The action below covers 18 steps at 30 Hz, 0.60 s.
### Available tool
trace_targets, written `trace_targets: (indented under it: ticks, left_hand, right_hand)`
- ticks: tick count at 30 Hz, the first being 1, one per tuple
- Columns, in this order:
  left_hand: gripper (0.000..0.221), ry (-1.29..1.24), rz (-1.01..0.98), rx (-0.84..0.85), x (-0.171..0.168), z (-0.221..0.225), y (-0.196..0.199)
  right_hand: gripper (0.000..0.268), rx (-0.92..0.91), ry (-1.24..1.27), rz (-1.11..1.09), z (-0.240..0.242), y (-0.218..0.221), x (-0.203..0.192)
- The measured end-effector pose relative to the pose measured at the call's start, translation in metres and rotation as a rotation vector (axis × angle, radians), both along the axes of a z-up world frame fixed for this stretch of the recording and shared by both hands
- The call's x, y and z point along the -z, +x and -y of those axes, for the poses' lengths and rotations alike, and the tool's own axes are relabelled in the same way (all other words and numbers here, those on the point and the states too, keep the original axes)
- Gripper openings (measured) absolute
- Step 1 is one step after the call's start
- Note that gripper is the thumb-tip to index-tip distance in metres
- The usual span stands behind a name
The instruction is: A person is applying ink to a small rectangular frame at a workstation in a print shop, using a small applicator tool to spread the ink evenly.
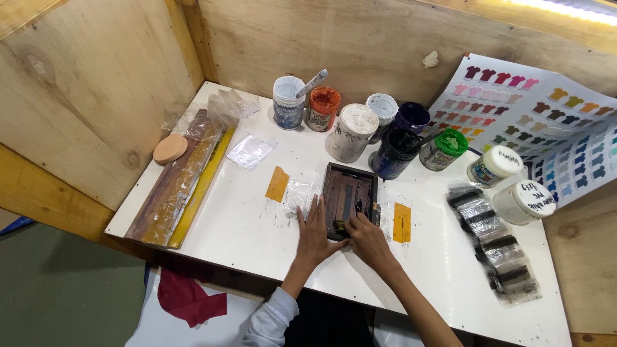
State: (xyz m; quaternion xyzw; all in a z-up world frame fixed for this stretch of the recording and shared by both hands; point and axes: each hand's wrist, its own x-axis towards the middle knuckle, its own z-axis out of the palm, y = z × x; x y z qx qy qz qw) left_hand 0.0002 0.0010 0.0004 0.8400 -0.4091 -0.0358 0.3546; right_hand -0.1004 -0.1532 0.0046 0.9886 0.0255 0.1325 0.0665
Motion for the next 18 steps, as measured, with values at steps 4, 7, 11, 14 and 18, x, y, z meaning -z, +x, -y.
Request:
trace_targets:
  ticks: [4,7,11,14,18]
  left_hand:
    - [0.126,-0.006,0.009,-0.003,0.000,0.000,-0.003]
    - [0.130,-0.004,0.016,-0.011,0.001,0.001,-0.002]
    - [0.130,-0.037,-0.011,-0.004,-0.007,-0.002,-0.003]
    - [0.130,-0.046,-0.020,0.003,-0.007,-0.002,-0.001]
    - [0.131,-0.014,-0.017,0.000,-0.005,0.000,-0.001]
  right_hand:
    - [0.019,0.081,0.032,0.004,0.003,0.008,-0.019]
    - [0.018,0.196,0.133,0.041,0.021,0.026,-0.030]
    - [0.018,0.303,0.099,0.166,0.051,0.051,-0.039]
    - [0.016,0.300,0.021,0.231,0.070,0.070,-0.031]
    - [0.016,0.284,0.007,0.243,0.078,0.086,-0.019]
